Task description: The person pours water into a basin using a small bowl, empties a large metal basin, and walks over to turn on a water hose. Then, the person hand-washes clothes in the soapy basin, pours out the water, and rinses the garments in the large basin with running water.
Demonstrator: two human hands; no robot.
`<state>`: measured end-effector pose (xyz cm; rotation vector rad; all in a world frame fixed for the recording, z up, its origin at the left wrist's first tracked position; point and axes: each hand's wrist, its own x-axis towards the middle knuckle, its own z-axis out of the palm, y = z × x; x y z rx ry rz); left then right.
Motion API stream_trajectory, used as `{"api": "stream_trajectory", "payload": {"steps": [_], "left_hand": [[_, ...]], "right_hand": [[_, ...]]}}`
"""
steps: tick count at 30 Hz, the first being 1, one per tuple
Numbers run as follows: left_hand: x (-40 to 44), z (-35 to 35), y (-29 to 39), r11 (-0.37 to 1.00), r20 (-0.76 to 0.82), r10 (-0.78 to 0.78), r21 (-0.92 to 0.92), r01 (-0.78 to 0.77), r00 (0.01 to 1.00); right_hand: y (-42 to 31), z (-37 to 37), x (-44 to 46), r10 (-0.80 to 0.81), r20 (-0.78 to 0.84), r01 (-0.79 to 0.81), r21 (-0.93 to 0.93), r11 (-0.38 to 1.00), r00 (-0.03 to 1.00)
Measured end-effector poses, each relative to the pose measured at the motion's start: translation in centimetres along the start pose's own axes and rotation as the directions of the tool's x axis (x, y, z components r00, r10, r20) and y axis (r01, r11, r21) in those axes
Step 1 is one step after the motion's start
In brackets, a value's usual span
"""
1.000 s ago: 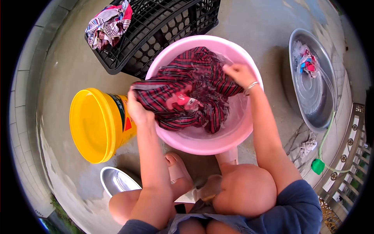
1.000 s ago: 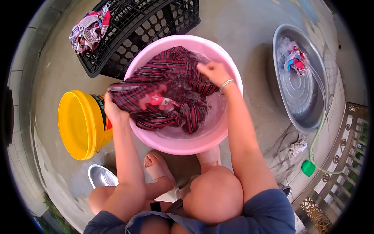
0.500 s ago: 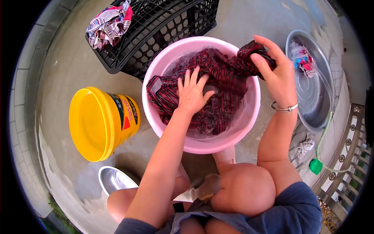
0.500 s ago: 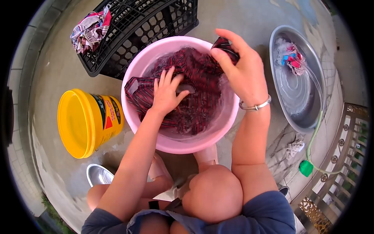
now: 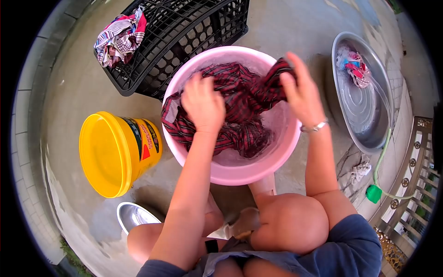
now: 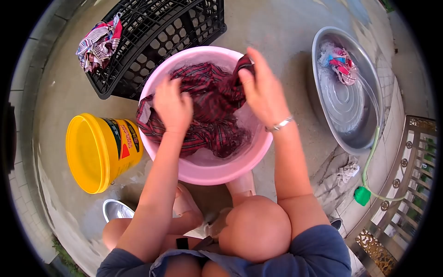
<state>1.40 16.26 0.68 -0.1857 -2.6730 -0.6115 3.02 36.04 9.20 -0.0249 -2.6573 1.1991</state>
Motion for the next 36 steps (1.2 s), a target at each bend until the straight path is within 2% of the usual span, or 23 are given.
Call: {"api": "stream_trajectory", "payload": {"steps": [1,4,7,9,11,13,15,16,17,18,19,20,21,22,25,27,29,30,31,32,33,34,36], "left_hand": [[-0.2,-0.1,1.3,0.987,0.147,0.124,0.084,-0.137,0.981],[-2.4,2.5,-0.5,0.985,0.581,0.072,0.084,-0.148,0.811],[-3.5,4.5,-2.7,0.982,0.68,-0.044,0.164,-0.093,0.732],[-2.9,5.0,-3.3,0.973,0.715,-0.085,0.21,-0.098,0.694],[-2.2,5.4,-3.8,0.973,0.816,-0.209,0.231,0.028,0.539],[-1.6,4.1,-3.3,0.978,0.79,-0.196,0.199,0.06,0.581],[-2.3,2.2,-2.6,0.997,0.516,-0.023,0.078,-0.02,0.857],[-3.1,2.1,-2.3,0.999,0.237,-0.015,-0.03,0.022,0.971],[-3.5,1.8,-1.3,0.953,0.26,-0.222,-0.147,0.266,0.94],[-3.3,1.5,0.8,0.571,0.522,-0.507,-0.393,0.721,0.686],[-3.1,1.2,2.4,-0.045,0.796,-0.518,-0.39,0.92,0.312],[-3.5,2.5,1.2,-0.326,0.905,-0.361,-0.347,0.879,0.224],[-3.1,3.1,0.1,-0.589,0.963,-0.204,-0.266,0.763,0.177],[-2.8,3.3,-0.6,-0.621,0.962,-0.151,-0.272,0.735,0.229],[-5.3,6.5,-5.1,-0.606,0.75,0.501,-0.052,0.794,0.432],[-6.9,4.8,-1.5,-0.608,0.635,-0.191,-0.675,0.418,0.748],[-4.5,3.7,0.4,-0.699,0.811,-0.401,-0.572,0.429,0.426],[-3.0,0.0,3.2,-0.243,0.749,-0.466,-0.62,0.746,0.471],[-4.6,1.0,3.2,-0.008,0.661,-0.433,-0.682,0.731,0.613],[-4.9,0.3,4.2,0.539,0.516,-0.378,-0.553,0.636,0.769],[-5.4,0.5,4.6,0.745,0.455,-0.237,-0.482,0.461,0.858],[-5.8,0.7,5.1,0.913,0.54,-0.098,-0.286,0.291,0.836],[-6.4,1.0,5.6,0.992,0.653,0.127,-0.08,-0.098,0.747]], "right_hand": [[1.4,1.7,0.0,-0.032,0.058,0.041,-0.157,0.987,0.998],[7.0,6.5,-1.4,0.12,0.16,-0.057,-0.354,0.934,0.98],[7.7,9.2,-3.2,0.336,0.309,-0.144,-0.508,0.849,0.89],[8.1,11.0,-4.3,0.43,0.434,-0.231,-0.439,0.868,0.792],[11.4,13.1,-4.5,0.462,0.448,-0.196,-0.522,0.83,0.765],[12.9,13.3,-3.4,0.489,0.459,-0.152,-0.595,0.789,0.742],[12.3,12.9,-2.2,0.69,0.26,-0.604,-0.34,0.72,0.676],[11.3,12.7,-2.6,0.607,0.192,-0.597,-0.113,0.794,0.771],[10.6,13.4,-2.8,0.498,0.139,-0.51,0.068,0.857,0.856],[9.2,14.2,-3.0,0.39,0.063,-0.394,0.236,0.888,0.918],[7.6,14.8,-3.5,0.318,0.039,-0.317,0.269,0.91,0.947],[4.6,14.0,-3.7,0.261,0.174,-0.311,0.408,0.859,0.95],[1.4,12.7,-4.0,0.283,0.259,-0.359,0.327,0.874,0.924],[-0.5,12.4,-4.7,0.251,0.254,-0.334,0.371,0.867,0.934],[-4.5,10.9,-6.0,-0.015,0.186,-0.024,0.205,0.978,0.982],[-3.2,12.0,-5.7,-0.199,0.057,0.193,0.095,0.977,0.978],[-0.1,12.6,-3.8,-0.102,-0.043,0.103,0.035,0.994,0.994],[1.5,12.1,-2.4,0.096,0.022,-0.093,-0.112,0.989,0.995],[4.0,11.6,-0.8,0.284,0.075,-0.259,-0.239,0.936,0.956],[5.1,10.4,0.1,0.37,0.181,-0.315,-0.273,0.909,0.911],[5.3,9.9,0.5,0.452,0.282,-0.363,-0.317,0.876,0.846],[5.4,10.3,0.1,0.45,0.289,-0.359,-0.317,0.878,0.845],[5.6,10.9,-1.4,0.099,0.153,-0.093,-0.046,0.995,0.983]]}}
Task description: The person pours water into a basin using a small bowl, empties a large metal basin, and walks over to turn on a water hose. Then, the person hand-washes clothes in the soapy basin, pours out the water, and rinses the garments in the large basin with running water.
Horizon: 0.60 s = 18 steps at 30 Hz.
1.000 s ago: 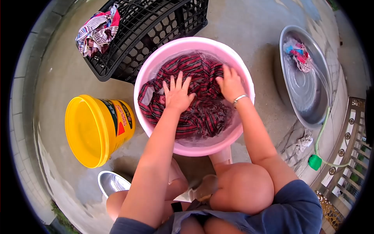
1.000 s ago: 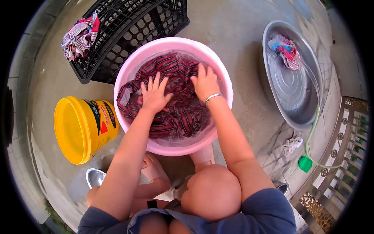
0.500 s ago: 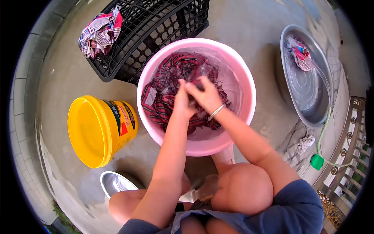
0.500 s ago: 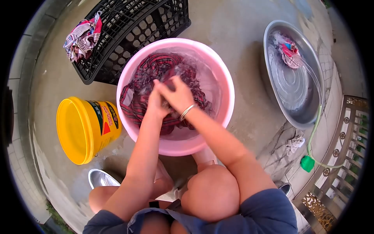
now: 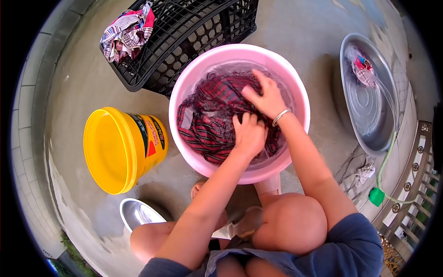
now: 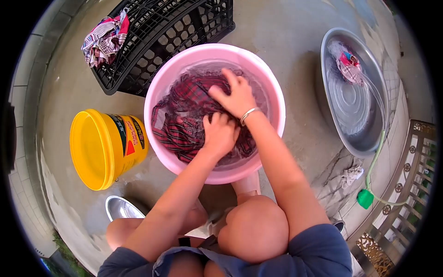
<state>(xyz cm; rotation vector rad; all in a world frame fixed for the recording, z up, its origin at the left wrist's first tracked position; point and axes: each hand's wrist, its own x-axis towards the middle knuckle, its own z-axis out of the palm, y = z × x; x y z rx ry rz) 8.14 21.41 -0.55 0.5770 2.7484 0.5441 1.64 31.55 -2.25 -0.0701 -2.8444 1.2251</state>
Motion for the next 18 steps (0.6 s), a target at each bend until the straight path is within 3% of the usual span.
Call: {"api": "stream_trajectory", "payload": {"steps": [1,2,3,5,6,7,9,11,13,15,17,18], "left_hand": [[-0.4,1.3,-0.3,0.989,-0.005,0.09,0.119,-0.088,0.996],[-0.7,2.1,-0.7,0.993,0.11,0.093,0.063,-0.1,0.99],[-1.1,2.9,-1.1,0.993,0.118,0.094,0.061,-0.102,0.989],[-1.4,3.3,-2.1,0.978,0.362,0.101,-0.206,-0.026,0.927],[-1.1,2.5,-2.2,0.988,0.545,0.057,-0.153,0.032,0.837],[-1.4,1.7,-2.1,0.987,0.543,0.058,-0.159,0.035,0.838],[-2.2,-2.0,-2.3,0.99,0.464,0.085,0.063,-0.129,0.882],[-3.8,-3.1,-4.0,0.973,0.269,0.091,0.179,-0.143,0.959],[-4.4,0.6,-7.5,0.944,-0.009,0.259,0.213,-0.251,0.966],[-3.4,0.5,-8.7,0.927,0.139,0.262,0.239,-0.289,0.955],[-2.6,-0.6,-9.8,0.989,0.2,-0.003,-0.144,0.033,0.98],[-2.2,-1.7,-10.5,0.862,0.195,-0.097,-0.475,0.18,0.976]], "right_hand": [[-0.2,0.6,-0.9,0.015,0.181,0.007,-0.122,0.992,0.983],[-1.2,0.9,-2.1,0.067,0.285,0.027,-0.315,0.949,0.956],[-2.1,1.0,-2.8,0.137,0.375,0.071,-0.491,0.868,0.917],[0.1,1.9,-2.8,0.164,0.389,0.063,-0.508,0.859,0.906],[0.8,2.4,-2.6,0.218,0.392,0.051,-0.571,0.819,0.894],[1.6,2.6,-2.4,0.218,0.396,0.056,-0.575,0.816,0.892],[0.6,1.6,-1.3,0.514,0.376,-0.288,-0.514,0.808,0.771],[3.2,3.2,-0.1,0.545,0.377,-0.314,-0.523,0.792,0.749],[4.5,2.4,1.6,0.589,0.345,-0.367,-0.53,0.765,0.73],[3.6,0.6,2.8,0.484,0.472,-0.289,-0.426,0.857,0.737],[0.5,-2.6,2.2,0.463,0.396,-0.281,-0.436,0.855,0.793],[-0.9,-3.6,1.7,0.42,0.333,-0.257,-0.435,0.863,0.844]]}}
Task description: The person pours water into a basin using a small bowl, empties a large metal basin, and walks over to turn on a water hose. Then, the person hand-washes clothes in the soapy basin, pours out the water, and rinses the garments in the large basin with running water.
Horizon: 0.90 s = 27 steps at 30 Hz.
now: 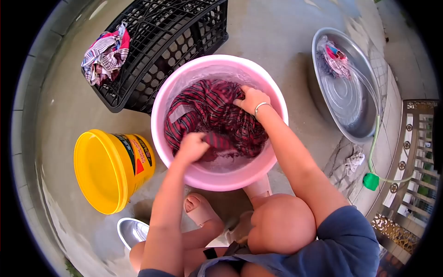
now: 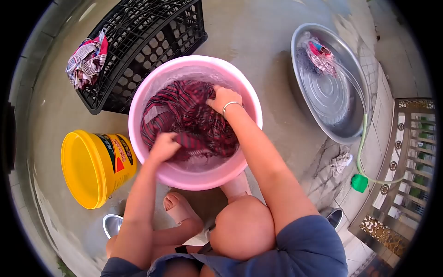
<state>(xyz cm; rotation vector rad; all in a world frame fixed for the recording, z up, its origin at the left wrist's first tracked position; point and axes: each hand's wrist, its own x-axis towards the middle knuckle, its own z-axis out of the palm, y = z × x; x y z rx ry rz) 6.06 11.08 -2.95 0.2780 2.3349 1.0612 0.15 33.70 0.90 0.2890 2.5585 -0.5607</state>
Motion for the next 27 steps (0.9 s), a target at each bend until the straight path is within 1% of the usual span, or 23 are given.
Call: {"api": "stream_trajectory", "payload": {"steps": [1,2,3,4,5,7,8,9,10,11,13,14,15,17,18,19,21,22,23,24,25,26,27], "left_hand": [[-0.2,-1.8,1.3,0.938,-0.018,-0.112,-0.332,0.099,0.994],[0.6,-2.4,-0.2,0.86,-0.134,-0.177,-0.502,0.087,0.975],[0.3,-4.1,2.5,0.666,-0.14,-0.295,-0.739,0.099,0.945],[0.6,-4.7,3.1,0.436,-0.166,-0.336,-0.9,-0.004,0.927],[1.0,-5.4,3.5,0.227,-0.098,-0.366,-0.974,-0.013,0.925],[1.7,-6.9,4.1,0.216,-0.105,-0.419,-0.976,-0.014,0.902],[2.1,-7.4,3.8,0.298,-0.114,-0.402,-0.955,0.012,0.908],[2.5,-7.8,3.5,0.374,-0.119,-0.383,-0.927,0.036,0.916],[2.4,-8.4,3.8,0.438,-0.092,-0.324,-0.897,0.064,0.942],[2.1,-9.2,3.9,0.591,-0.079,-0.311,-0.797,0.128,0.947],[0.9,-10.2,5.6,0.697,-0.207,-0.379,-0.705,0.131,0.902],[0.9,-10.7,5.3,0.664,-0.183,-0.318,-0.743,0.081,0.93],[0.6,-11.1,5.6,0.668,-0.19,-0.315,-0.741,0.075,0.93],[0.0,-11.9,6.4,0.65,-0.254,-0.257,-0.759,-0.028,0.932],[-0.8,-12.4,6.7,0.63,-0.246,-0.165,-0.772,-0.09,0.955],[-1.9,-12.9,7.8,0.632,-0.251,-0.166,-0.769,-0.093,0.954],[-3.7,-13.4,10.1,0.522,-0.378,0.07,-0.775,-0.357,0.923],[-3.1,-15.1,7.5,0.598,-0.26,0.192,-0.734,-0.323,0.946],[-2.8,-15.8,7.2,0.661,-0.248,0.205,-0.678,-0.321,0.947],[-2.2,-16.4,7.0,0.796,-0.254,0.14,-0.546,-0.262,0.957],[-1.6,-16.8,6.5,0.899,-0.269,0.073,-0.4,-0.18,0.96],[0.0,-16.4,3.9,0.971,-0.423,0.082,-0.17,-0.168,0.902],[0.5,-15.9,3.8,0.992,-0.558,0.126,0.062,-0.11,0.82]], "right_hand": [[0.2,0.4,-0.5,-0.092,-0.265,0.054,-0.147,0.988,0.96],[0.3,0.9,-1.1,-0.212,-0.49,0.066,-0.299,0.952,0.845],[-0.5,0.3,-2.5,-0.211,-0.487,0.066,-0.298,0.952,0.848],[-1.4,-0.5,-4.1,-0.312,-0.448,0.222,-0.242,0.944,0.838],[-2.3,-0.6,-5.6,-0.417,-0.413,0.379,-0.175,0.909,0.81],[-3.1,1.8,-7.6,-0.565,-0.2,0.57,-0.039,0.821,0.8],[-2.6,4.3,-7.3,-0.625,-0.198,0.597,-0.186,0.78,0.755],[-2.2,6.0,-6.3,-0.586,-0.11,0.573,-0.13,0.809,0.803],[-1.6,6.7,-5.2,-0.481,-0.027,0.479,0.145,0.866,0.877],[-1.0,6.7,-4.1,-0.385,0.09,0.321,0.398,0.859,0.919],[0.0,5.1,-4.0,-0.393,-0.053,0.342,0.61,0.715,0.918],[0.6,4.8,-3.9,-0.412,-0.152,0.394,0.694,0.602,0.898],[0.5,3.2,-4.6,-0.437,-0.12,0.35,0.796,0.495,0.891],[0.4,0.6,-5.6,-0.421,-0.108,0.315,0.829,0.462,0.901],[-0.1,-1.2,-6.7,-0.397,-0.178,0.364,0.807,0.465,0.901],[-0.9,-3.2,-8.1,-0.371,-0.245,0.408,0.784,0.467,0.896],[-1.4,-6.2,-10.2,-0.373,-0.271,0.395,0.865,0.311,0.887],[-1.8,-7.5,-11.0,-0.402,-0.252,0.387,0.872,0.3,0.88],[-2.1,-8.6,-11.1,-0.435,-0.245,0.391,0.875,0.286,0.867],[-2.3,-8.8,-10.8,-0.439,-0.251,0.397,0.873,0.283,0.863],[-2.3,-8.8,-10.4,-0.435,-0.232,0.391,0.862,0.322,0.87],[-2.3,-8.7,-9.8,-0.432,-0.214,0.385,0.849,0.362,0.876],[-2.2,-8.2,-8.9,-0.436,-0.215,0.389,0.847,0.361,0.874]]}}
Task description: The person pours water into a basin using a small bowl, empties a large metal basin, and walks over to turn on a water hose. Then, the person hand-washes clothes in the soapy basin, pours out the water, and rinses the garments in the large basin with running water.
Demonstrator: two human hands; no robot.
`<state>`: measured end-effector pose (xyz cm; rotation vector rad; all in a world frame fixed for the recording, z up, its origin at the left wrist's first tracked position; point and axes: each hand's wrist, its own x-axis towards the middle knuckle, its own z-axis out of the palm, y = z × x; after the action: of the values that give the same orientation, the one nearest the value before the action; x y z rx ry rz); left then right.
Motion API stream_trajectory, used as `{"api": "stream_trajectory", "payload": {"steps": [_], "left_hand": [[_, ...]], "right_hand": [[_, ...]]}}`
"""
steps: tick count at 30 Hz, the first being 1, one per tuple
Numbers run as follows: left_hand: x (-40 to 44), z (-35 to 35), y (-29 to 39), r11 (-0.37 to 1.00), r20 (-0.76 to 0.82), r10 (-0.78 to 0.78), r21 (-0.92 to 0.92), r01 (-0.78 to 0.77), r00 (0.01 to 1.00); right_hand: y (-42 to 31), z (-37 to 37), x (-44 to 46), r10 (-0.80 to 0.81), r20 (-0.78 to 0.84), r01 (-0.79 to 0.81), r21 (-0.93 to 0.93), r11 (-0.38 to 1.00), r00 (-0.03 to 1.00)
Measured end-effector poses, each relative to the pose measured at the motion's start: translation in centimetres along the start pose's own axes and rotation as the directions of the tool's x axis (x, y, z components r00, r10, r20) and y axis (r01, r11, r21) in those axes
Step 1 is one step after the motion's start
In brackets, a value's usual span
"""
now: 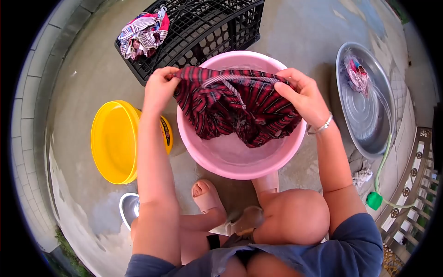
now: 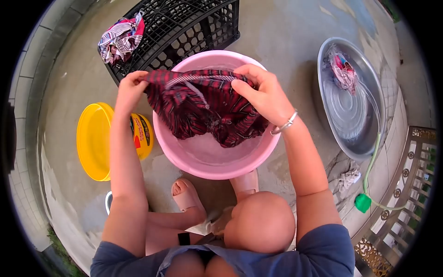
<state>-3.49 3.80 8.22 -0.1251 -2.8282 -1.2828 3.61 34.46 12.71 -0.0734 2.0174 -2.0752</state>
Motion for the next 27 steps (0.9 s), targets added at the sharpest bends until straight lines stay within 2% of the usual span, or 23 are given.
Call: {"api": "stream_trajectory", "payload": {"steps": [1,2,3,4,5,6,7,8,10,11,12,13,14,15,16,17,18,19,20,22,24,25,27], "left_hand": [[-0.7,1.1,-0.3,0.99,-0.049,-0.118,0.071,0.121,0.992],[-1.5,2.8,-0.2,0.978,-0.072,-0.197,-0.088,0.19,0.978],[-2.1,4.8,-1.3,0.976,-0.099,-0.215,-0.067,0.209,0.972],[-3.0,6.7,-2.5,0.992,-0.162,-0.126,-0.029,0.123,0.979],[-3.4,8.7,-4.0,0.976,-0.142,-0.12,-0.198,0.09,0.983],[-4.1,9.5,-3.3,0.944,-0.059,-0.21,-0.27,0.187,0.976],[-5.0,10.7,-3.2,0.999,-0.138,-0.038,-0.015,0.036,0.99],[-5.7,11.7,-3.6,0.963,-0.171,0.153,0.249,-0.107,0.973],[-6.6,12.3,-4.0,0.916,0.063,0.195,0.346,-0.205,0.979],[-7.0,12.7,-4.1,0.9,0.063,0.212,0.377,-0.22,0.975],[-6.8,12.2,-2.9,0.9,0.057,0.212,0.378,-0.217,0.976],[-6.6,11.6,-1.8,0.941,0.129,-0.036,0.338,-0.01,0.991],[-6.3,10.9,-1.0,0.928,0.203,-0.273,0.314,0.202,0.94],[-6.0,11.4,-2.4,0.952,0.061,-0.304,0.04,0.303,0.951],[-5.5,12.1,-5.1,0.899,0.01,-0.337,-0.292,0.325,0.942],[-5.3,10.9,-3.6,0.75,0.027,-0.411,-0.558,0.356,0.911],[-5.4,8.8,-0.9,0.53,0.073,-0.475,-0.772,0.351,0.877],[-5.6,6.4,2.1,0.388,0.14,-0.471,-0.854,0.347,0.871],[-5.4,4.7,4.2,0.341,0.124,-0.476,-0.887,0.312,0.871],[-4.9,1.4,8.5,0.337,0.061,-0.441,-0.913,0.229,0.895],[-4.3,-1.5,11.6,0.299,-0.017,-0.361,-0.949,0.098,0.932],[-4.6,-3.3,14.0,0.327,-0.052,-0.345,-0.943,0.067,0.937],[-4.4,-6.2,17.3,0.311,-0.176,-0.2,-0.944,-0.107,0.964]], "right_hand": [[1.4,-0.1,0.6,-0.012,-0.038,0.009,-0.088,0.996,0.999],[2.7,-0.1,1.1,-0.027,-0.074,0.014,-0.174,0.985,0.997],[3.6,-0.3,1.3,-0.027,-0.085,0.006,-0.232,0.973,0.996],[4.6,-0.2,1.3,-0.023,-0.08,0.004,-0.233,0.972,0.996],[5.5,-0.1,1.0,-0.065,-0.052,0.037,-0.421,0.906,0.997],[6.6,-0.1,0.5,-0.095,-0.017,0.066,-0.592,0.803,0.995],[7.6,-0.1,-0.3,-0.113,0.042,0.101,-0.805,0.584,0.993],[6.7,1.1,-1.4,0.155,-0.026,-0.068,-0.959,0.274,0.988],[9.6,1.6,-3.0,0.272,-0.09,-0.134,-0.98,0.148,0.958],[11.0,1.6,-3.1,0.267,-0.087,-0.129,-0.981,0.143,0.96],[12.2,1.5,-3.2,0.281,-0.172,-0.229,-0.956,0.183,0.944],[13.1,1.4,-3.4,0.3,-0.254,-0.326,-0.919,0.222,0.92],[13.1,0.9,-3.2,0.292,-0.247,-0.318,-0.921,0.226,0.924],[12.8,0.1,-3.0,0.259,-0.22,-0.316,-0.843,0.435,0.941],[12.5,-0.3,-2.7,0.218,-0.196,-0.291,-0.727,0.622,0.956],[10.1,0.3,-2.5,0.11,-0.235,-0.243,-0.673,0.698,0.966],[10.3,-0.4,-2.0,0.022,-0.172,-0.124,-0.613,0.781,0.985],[7.3,0.1,-1.8,0.044,-0.164,-0.126,-0.535,0.835,0.986],[3.0,0.7,-1.7,0.058,-0.152,-0.122,-0.455,0.882,0.987],[-1.9,0.8,-1.6,0.007,-0.174,-0.073,-0.377,0.923,0.985],[-7.3,1.5,-2.2,-0.081,-0.225,-0.009,-0.372,0.928,0.971],[-9.6,1.6,-2.6,-0.138,-0.237,0.031,-0.405,0.914,0.962],[-14.1,1.5,-2.9,-0.256,-0.244,0.147,-0.391,0.909,0.935]]}}
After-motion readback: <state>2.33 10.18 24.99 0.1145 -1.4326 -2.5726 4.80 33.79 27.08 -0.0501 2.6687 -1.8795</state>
